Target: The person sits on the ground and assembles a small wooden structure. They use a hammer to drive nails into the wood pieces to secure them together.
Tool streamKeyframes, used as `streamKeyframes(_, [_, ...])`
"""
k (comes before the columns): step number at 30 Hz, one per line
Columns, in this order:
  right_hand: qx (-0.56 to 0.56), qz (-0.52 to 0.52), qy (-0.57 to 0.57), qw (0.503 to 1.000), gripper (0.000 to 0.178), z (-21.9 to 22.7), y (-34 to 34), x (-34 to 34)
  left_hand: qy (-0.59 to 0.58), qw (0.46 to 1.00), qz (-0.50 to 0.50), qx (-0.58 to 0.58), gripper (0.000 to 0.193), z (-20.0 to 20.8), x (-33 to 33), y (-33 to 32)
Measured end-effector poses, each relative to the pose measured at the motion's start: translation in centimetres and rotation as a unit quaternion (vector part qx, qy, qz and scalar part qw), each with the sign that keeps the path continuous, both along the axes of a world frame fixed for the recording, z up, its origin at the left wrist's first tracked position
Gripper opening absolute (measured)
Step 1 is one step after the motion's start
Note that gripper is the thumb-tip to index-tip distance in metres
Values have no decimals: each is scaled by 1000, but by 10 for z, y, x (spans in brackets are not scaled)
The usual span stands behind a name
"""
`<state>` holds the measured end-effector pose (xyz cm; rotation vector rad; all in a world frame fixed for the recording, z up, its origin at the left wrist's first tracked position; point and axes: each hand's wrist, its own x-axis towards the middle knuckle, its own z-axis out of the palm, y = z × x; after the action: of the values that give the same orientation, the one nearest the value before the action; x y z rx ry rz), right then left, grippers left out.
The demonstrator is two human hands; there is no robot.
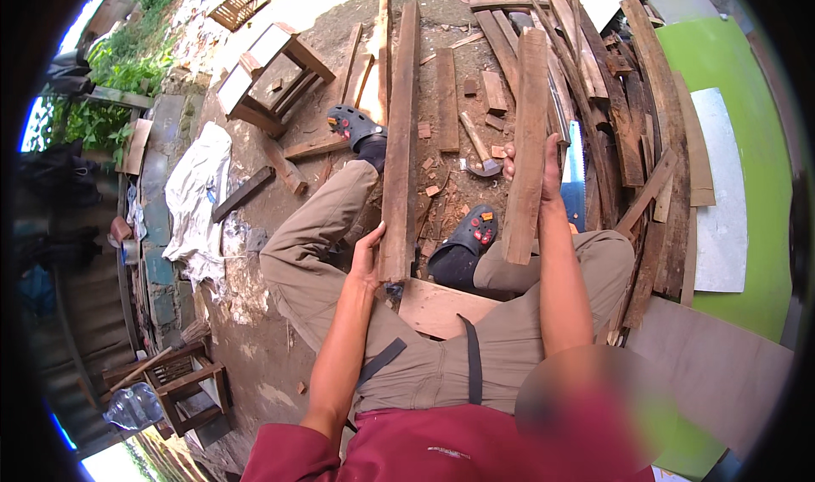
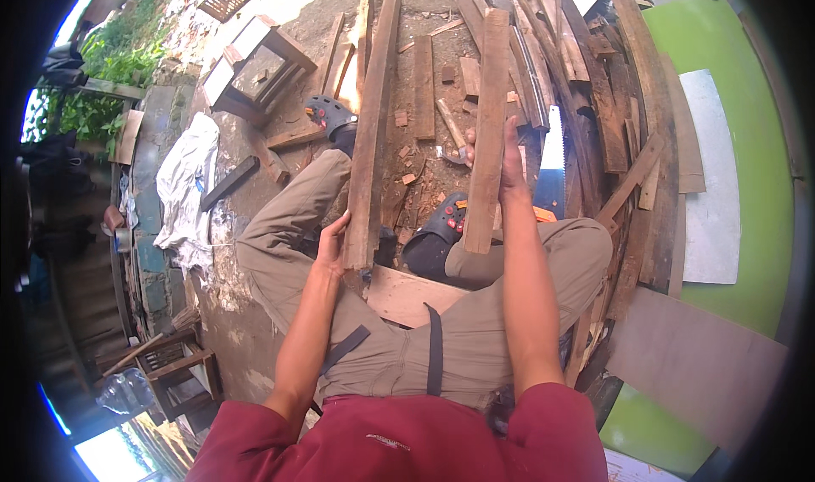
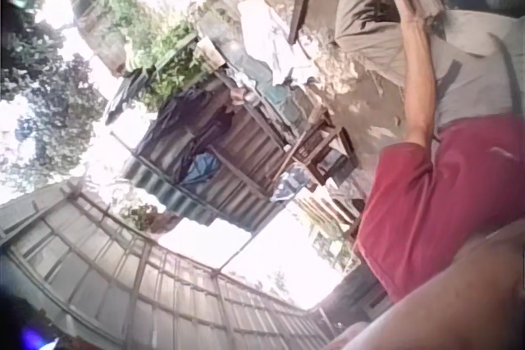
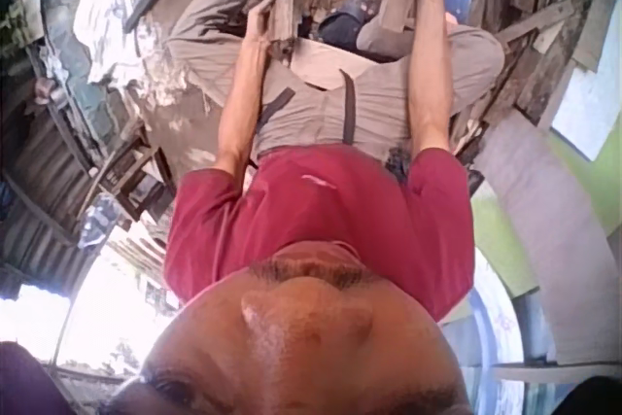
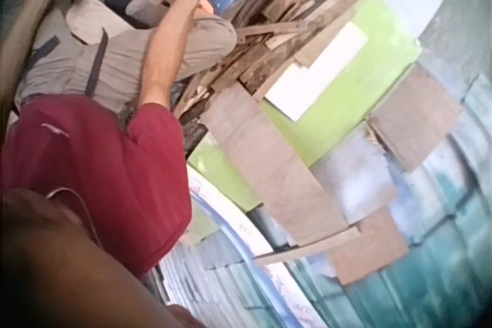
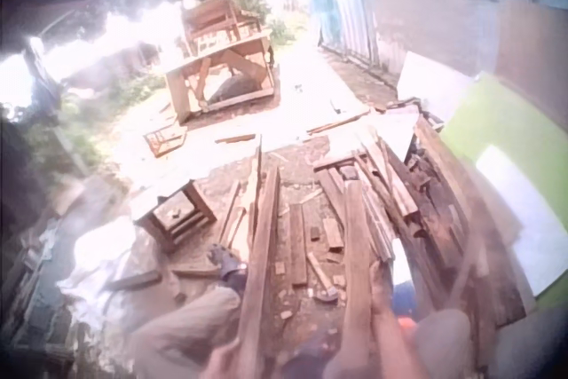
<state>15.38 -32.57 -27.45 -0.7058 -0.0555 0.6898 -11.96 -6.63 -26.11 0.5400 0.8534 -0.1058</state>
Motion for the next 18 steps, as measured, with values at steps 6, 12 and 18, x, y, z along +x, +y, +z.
streamKeyframes(6, [24, -47, -8, 999, 71, 20, 17, -40, -69, 995, 36, -65, 46, -7, 2, -10])
streamKeyframes(12, [-104, -179, -57, 977, 56, 37, 37, -88, -147, 977, 69, -139, 49, -1, -3, 10])
streamKeyframes(18, [-366, -238, -202, 877, 79, 22, 35, -86, -239, 949, 31, -204, 47, -6, -18, 22])
